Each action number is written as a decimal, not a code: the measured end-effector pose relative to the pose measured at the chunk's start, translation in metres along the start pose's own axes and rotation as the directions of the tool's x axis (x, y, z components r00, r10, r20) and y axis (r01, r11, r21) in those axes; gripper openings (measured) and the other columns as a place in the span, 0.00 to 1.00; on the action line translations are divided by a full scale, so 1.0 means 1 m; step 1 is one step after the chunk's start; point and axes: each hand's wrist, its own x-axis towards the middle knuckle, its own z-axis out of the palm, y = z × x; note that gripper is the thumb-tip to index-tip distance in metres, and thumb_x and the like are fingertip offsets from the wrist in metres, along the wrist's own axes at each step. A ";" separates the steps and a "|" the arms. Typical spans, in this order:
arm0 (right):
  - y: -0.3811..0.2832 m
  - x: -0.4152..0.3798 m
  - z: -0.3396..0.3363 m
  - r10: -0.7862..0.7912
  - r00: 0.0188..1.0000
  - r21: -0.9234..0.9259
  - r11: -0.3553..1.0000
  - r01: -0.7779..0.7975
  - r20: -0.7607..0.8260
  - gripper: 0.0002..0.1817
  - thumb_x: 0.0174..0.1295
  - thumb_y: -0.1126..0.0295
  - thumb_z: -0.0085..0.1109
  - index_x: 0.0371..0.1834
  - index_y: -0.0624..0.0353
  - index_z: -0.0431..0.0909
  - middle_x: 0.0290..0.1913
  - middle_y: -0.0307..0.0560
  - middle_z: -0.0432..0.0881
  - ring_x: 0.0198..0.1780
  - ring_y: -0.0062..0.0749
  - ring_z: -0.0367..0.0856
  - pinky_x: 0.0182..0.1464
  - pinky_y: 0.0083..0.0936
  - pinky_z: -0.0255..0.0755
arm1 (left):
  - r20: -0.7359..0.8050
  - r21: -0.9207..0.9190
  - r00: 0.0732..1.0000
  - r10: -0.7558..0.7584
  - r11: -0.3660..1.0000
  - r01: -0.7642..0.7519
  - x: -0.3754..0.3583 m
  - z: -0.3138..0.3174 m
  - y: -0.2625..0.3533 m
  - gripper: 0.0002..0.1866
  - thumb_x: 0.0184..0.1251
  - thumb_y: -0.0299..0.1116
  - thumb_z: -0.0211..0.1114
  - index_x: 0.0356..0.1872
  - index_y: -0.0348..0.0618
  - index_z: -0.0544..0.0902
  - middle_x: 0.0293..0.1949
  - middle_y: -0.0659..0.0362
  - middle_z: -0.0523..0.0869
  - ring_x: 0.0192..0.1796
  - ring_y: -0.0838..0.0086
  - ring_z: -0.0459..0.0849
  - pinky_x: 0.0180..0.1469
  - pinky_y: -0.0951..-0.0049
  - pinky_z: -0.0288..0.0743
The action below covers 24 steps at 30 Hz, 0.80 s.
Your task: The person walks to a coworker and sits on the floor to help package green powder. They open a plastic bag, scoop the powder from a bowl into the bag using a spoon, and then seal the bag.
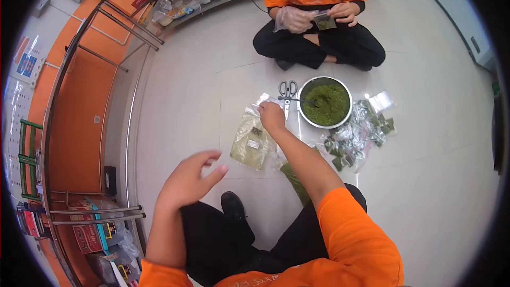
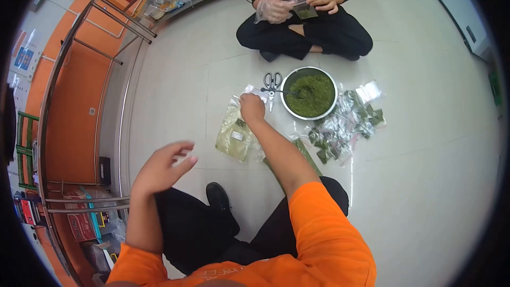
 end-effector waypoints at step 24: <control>-0.052 -0.129 -0.155 0.381 0.916 0.526 0.758 -0.387 0.124 0.36 0.66 0.61 0.66 0.73 0.64 0.62 0.65 0.57 0.74 0.54 0.31 0.78 0.56 0.27 0.73 | 0.220 -0.533 0.872 0.438 0.802 -0.268 0.206 0.121 -0.064 0.09 0.71 0.23 0.60 0.49 0.35 0.80 0.41 0.56 0.88 0.45 0.75 0.84 0.53 0.71 0.76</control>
